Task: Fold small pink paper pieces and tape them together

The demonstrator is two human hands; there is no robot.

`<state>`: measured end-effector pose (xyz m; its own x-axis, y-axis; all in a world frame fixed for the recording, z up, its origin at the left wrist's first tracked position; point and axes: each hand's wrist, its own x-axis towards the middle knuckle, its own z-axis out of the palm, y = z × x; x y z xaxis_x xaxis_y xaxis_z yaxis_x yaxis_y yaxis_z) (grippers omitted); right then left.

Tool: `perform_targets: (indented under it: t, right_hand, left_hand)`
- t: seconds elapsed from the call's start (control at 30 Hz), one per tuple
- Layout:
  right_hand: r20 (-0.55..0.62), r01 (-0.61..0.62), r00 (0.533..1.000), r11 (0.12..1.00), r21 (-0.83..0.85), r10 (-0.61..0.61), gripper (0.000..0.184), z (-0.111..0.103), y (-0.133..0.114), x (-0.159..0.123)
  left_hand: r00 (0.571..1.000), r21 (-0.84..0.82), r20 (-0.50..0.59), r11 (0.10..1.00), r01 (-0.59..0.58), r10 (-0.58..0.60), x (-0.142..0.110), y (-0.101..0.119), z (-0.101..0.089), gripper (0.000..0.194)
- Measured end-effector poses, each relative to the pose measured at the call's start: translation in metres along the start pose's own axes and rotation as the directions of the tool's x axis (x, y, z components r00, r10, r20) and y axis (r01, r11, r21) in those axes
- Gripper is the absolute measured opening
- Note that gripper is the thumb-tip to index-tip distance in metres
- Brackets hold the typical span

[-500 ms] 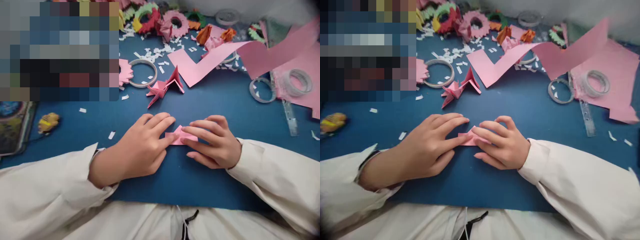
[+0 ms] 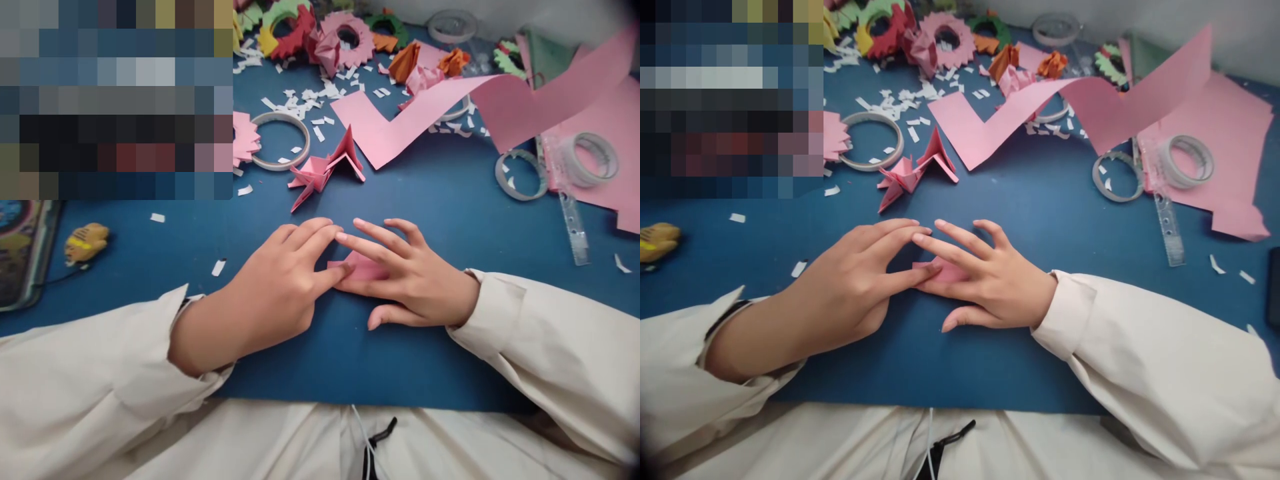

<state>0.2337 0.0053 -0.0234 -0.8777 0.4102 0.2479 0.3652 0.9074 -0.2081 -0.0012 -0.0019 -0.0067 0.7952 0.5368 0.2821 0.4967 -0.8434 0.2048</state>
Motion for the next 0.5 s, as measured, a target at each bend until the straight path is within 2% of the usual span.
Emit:
perform_targets:
  t: [0.17,0.4,0.5]
  right_hand:
    - [0.043,-0.002,0.999,1.0,-0.016,0.002,0.055,0.0,-0.002,0.002]
    - [-0.014,0.067,0.997,0.985,-0.159,-0.071,0.059,-0.009,-0.012,0.0]
    - [-0.021,0.081,0.996,0.983,-0.165,-0.086,0.057,-0.012,-0.014,0.001]
  left_hand:
    - [1.0,0.011,-0.03,1.0,0.006,-0.006,-0.001,0.0,0.002,0.04]
    - [1.0,0.023,-0.019,1.0,-0.02,0.021,0.001,0.001,0.001,0.033]
    - [1.0,0.024,-0.021,1.0,-0.018,0.018,0.001,0.0,0.001,0.034]
